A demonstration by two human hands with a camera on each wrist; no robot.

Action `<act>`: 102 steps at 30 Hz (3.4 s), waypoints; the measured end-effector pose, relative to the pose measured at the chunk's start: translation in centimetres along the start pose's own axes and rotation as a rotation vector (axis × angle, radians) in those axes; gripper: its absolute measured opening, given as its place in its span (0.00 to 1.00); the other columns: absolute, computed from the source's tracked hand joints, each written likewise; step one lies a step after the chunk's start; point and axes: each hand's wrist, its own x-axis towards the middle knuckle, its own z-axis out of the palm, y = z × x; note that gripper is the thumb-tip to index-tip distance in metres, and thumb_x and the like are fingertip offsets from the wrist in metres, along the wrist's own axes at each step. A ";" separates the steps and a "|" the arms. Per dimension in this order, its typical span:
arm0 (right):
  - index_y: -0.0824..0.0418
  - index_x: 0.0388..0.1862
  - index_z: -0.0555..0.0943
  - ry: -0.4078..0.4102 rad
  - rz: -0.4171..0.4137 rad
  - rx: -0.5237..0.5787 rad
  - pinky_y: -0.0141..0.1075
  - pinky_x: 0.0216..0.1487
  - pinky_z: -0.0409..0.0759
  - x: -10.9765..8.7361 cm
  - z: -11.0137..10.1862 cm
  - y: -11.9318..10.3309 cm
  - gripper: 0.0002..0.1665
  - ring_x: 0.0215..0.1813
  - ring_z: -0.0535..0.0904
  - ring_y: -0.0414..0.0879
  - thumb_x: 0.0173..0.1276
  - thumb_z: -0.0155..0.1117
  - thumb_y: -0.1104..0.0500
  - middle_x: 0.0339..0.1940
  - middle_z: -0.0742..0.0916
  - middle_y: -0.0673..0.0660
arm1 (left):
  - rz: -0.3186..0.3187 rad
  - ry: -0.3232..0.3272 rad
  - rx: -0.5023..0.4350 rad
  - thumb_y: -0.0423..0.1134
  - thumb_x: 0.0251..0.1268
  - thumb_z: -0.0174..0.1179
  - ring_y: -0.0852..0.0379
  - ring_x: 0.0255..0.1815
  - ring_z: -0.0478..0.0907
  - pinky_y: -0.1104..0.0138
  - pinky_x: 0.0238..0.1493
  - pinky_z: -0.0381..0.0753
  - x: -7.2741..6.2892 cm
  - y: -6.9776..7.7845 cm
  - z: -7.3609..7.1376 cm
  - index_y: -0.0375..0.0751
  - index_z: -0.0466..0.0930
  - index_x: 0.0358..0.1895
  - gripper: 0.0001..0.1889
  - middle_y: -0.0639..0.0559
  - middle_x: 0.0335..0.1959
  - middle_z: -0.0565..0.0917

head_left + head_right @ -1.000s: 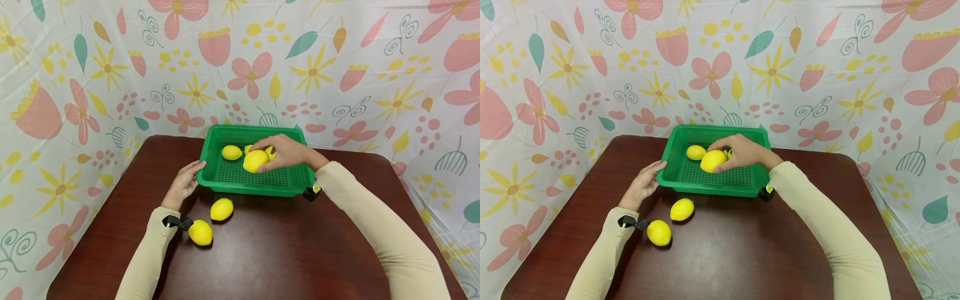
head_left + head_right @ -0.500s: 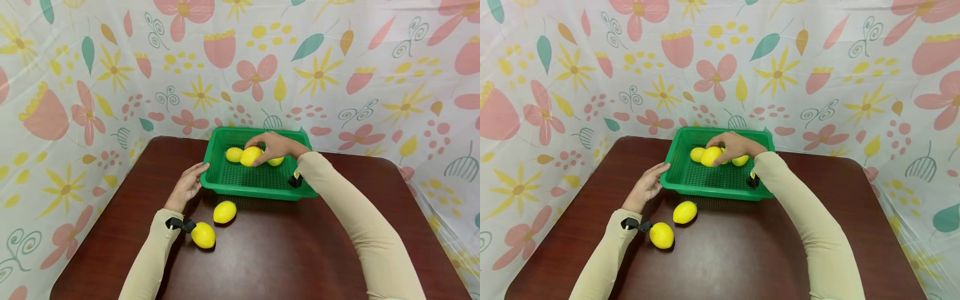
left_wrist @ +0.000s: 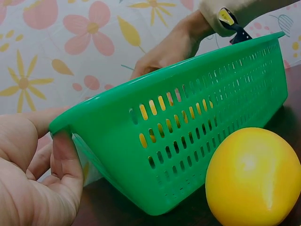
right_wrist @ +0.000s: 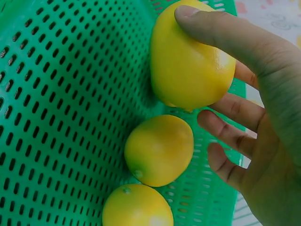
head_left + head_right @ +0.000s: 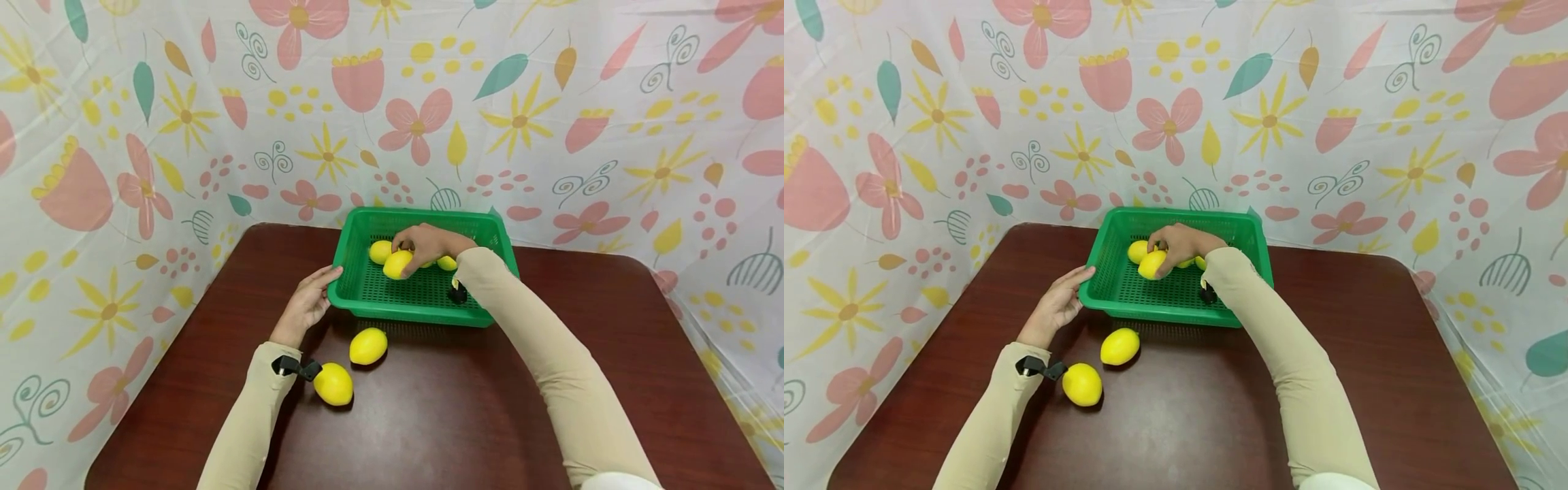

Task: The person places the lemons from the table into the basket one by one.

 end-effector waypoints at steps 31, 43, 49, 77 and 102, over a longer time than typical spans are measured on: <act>0.53 0.62 0.82 0.186 -0.087 -0.027 0.50 0.62 0.79 -4.0 -1.7 -4.5 0.35 0.59 0.82 0.49 0.62 0.75 0.36 0.56 0.88 0.54 | 0.005 -0.018 -0.003 0.39 0.79 0.58 0.66 0.30 0.80 0.75 0.39 0.84 0.2 0.2 -0.1 0.39 0.65 0.75 0.27 0.56 0.40 0.83; 0.54 0.59 0.85 0.378 -0.182 -0.008 0.43 0.54 0.83 -9.3 2.7 -9.6 0.34 0.54 0.84 0.43 0.61 0.76 0.37 0.52 0.88 0.47 | 0.011 -0.040 -0.010 0.41 0.79 0.59 0.66 0.32 0.81 0.75 0.41 0.84 0.0 0.2 -0.2 0.39 0.64 0.77 0.29 0.53 0.46 0.82; 0.51 0.58 0.85 0.427 -0.188 0.031 0.43 0.53 0.84 -11.0 6.0 -10.6 0.34 0.53 0.82 0.40 0.59 0.76 0.34 0.53 0.88 0.43 | 0.011 -0.037 -0.007 0.41 0.78 0.59 0.67 0.31 0.80 0.75 0.40 0.84 0.0 0.1 -0.2 0.38 0.64 0.77 0.29 0.55 0.43 0.83; 0.55 0.66 0.80 0.466 -0.139 -0.142 0.40 0.49 0.86 -9.4 15.5 -11.0 0.44 0.56 0.85 0.45 0.57 0.77 0.33 0.60 0.86 0.51 | 0.024 -0.027 0.021 0.42 0.78 0.59 0.65 0.33 0.81 0.74 0.42 0.84 -0.3 0.0 0.0 0.39 0.66 0.76 0.28 0.55 0.43 0.83; 0.51 0.59 0.83 0.457 -0.084 -0.159 0.36 0.39 0.84 -7.1 17.6 -10.6 0.34 0.43 0.83 0.42 0.56 0.81 0.42 0.48 0.88 0.50 | 0.022 -0.036 0.006 0.41 0.78 0.59 0.67 0.32 0.79 0.75 0.41 0.84 -0.1 0.0 -0.1 0.38 0.65 0.75 0.28 0.56 0.38 0.83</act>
